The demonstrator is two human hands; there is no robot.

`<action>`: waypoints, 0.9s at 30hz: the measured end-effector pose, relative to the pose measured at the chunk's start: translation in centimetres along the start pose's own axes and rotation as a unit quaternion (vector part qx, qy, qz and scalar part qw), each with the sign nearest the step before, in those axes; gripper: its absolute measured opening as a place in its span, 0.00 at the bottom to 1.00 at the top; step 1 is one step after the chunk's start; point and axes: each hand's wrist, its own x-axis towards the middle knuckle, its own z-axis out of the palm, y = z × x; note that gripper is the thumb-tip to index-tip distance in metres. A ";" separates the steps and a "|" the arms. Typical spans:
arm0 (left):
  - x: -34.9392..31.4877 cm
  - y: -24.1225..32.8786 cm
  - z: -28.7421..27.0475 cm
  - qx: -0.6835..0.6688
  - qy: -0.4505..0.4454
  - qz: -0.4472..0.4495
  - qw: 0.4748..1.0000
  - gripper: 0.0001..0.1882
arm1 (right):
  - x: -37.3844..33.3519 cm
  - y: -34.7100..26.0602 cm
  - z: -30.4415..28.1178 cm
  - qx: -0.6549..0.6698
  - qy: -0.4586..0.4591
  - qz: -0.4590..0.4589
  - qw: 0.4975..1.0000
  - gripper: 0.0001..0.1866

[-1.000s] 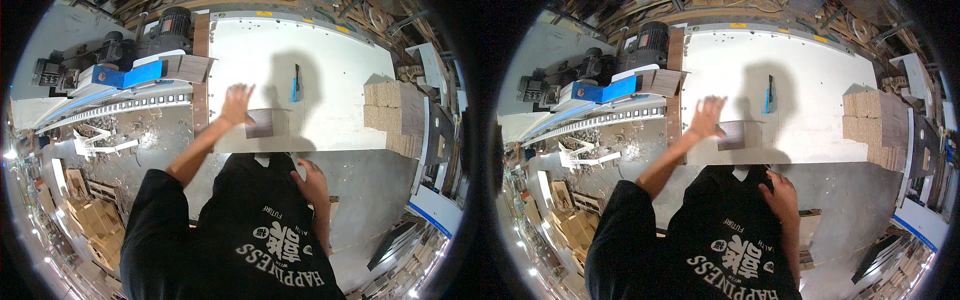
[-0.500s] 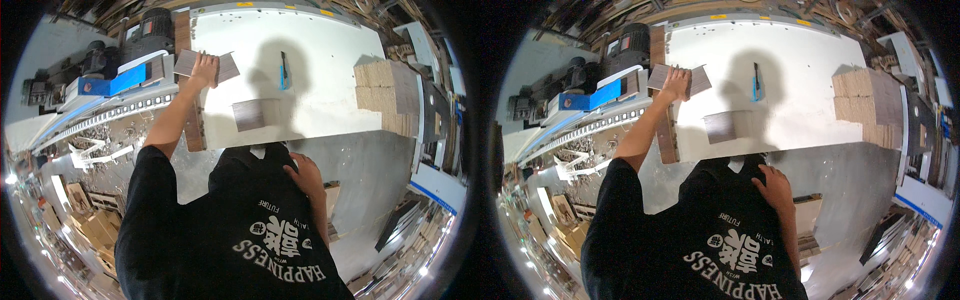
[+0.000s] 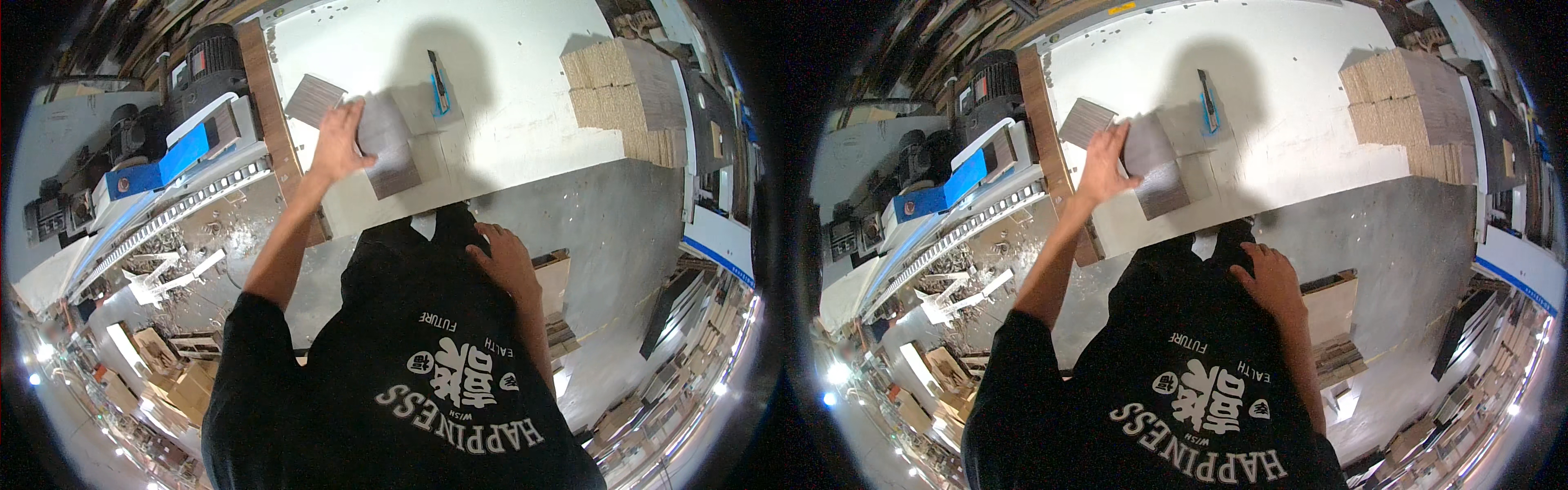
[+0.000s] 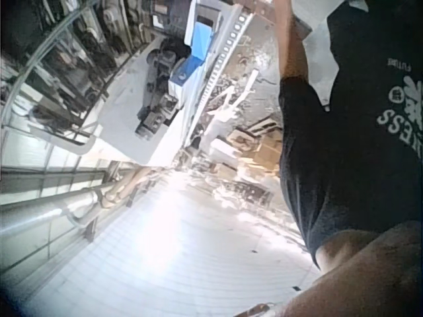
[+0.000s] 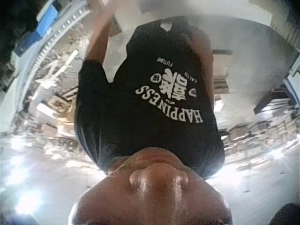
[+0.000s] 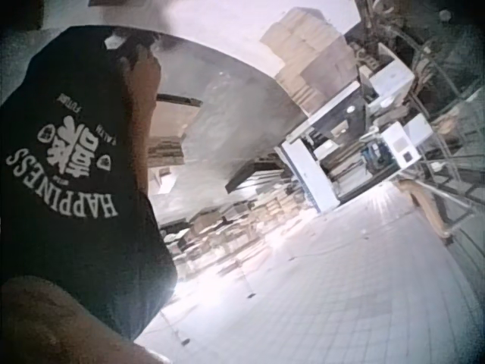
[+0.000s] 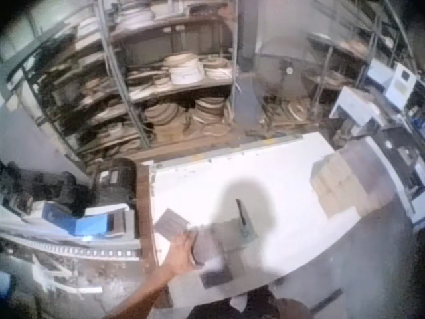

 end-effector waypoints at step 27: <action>3.0 0.4 -2.4 0.100 -0.056 -0.035 0.993 0.67 | -0.6 1.2 0.9 0.002 -0.023 0.015 1.000 0.31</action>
